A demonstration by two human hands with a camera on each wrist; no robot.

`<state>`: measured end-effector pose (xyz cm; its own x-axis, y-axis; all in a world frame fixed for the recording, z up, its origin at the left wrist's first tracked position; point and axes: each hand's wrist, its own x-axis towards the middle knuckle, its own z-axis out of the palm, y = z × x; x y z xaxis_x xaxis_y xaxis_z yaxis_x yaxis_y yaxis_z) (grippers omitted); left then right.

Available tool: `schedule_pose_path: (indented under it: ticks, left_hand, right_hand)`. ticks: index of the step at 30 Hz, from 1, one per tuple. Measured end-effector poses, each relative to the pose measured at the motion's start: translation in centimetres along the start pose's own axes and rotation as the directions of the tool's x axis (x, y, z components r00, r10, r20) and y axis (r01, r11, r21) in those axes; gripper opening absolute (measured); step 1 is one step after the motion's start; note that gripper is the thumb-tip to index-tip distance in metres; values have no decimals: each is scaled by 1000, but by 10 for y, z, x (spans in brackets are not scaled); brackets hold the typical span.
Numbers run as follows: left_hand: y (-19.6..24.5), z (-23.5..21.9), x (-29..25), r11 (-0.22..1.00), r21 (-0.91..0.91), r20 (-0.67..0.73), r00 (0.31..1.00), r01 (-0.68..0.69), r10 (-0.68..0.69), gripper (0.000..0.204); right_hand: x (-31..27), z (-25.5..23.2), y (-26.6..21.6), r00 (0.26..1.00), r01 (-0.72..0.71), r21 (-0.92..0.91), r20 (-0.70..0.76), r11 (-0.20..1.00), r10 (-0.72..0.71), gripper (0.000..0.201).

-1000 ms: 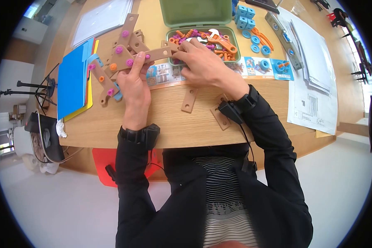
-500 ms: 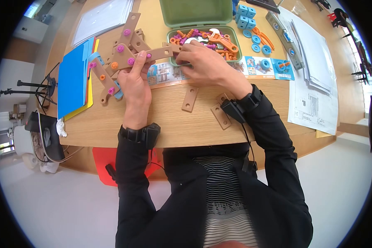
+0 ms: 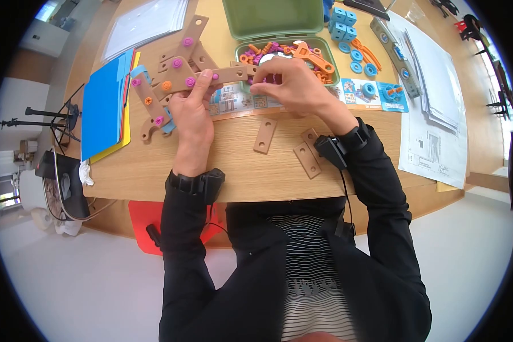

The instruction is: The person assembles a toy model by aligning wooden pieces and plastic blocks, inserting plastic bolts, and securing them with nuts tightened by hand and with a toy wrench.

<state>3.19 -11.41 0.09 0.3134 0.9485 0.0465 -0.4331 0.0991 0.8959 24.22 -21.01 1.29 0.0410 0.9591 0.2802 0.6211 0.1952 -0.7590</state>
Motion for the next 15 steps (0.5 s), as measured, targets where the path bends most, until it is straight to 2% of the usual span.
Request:
schedule_pose_path:
  ticks: [2, 3, 5, 6, 8, 9, 11, 15]
  left_hand:
    - [0, 1, 0, 1000, 18, 7, 1000, 14, -14, 16]
    - [-1, 1, -1, 999, 36, 18, 999, 30, -31, 17]
    - [-2, 1, -2, 997, 62, 42, 998, 46, -49, 18]
    - [-3, 2, -2, 994, 89, 69, 995, 61, -68, 19]
    - [-1, 5, -6, 992, 113, 100, 992, 64, -76, 20]
    - [0, 6, -7, 988, 137, 128, 988, 65, -83, 22]
    - [0, 9, -9, 991, 115, 139, 986, 73, -89, 20]
    - [-3, 8, -9, 992, 91, 150, 983, 90, -103, 18]
  right_hand:
    - [-1, -4, -11, 998, 5, 221, -59, 975, 8, 17]
    - [-1, -2, -14, 998, 6, 222, -56, 975, 7, 17]
    - [2, 5, -20, 942, 256, 192, -270, 947, -199, 16]
    - [3, 10, -21, 942, 256, 191, -271, 948, -199, 16]
    - [3, 21, -22, 865, 402, 7, -330, 916, -377, 20]
    - [2, 24, -22, 866, 400, 7, -331, 916, -376, 20]
    - [-1, 28, -24, 844, 403, -178, -306, 898, -440, 22]
    - [-1, 34, -24, 845, 384, -174, -330, 907, -421, 25]
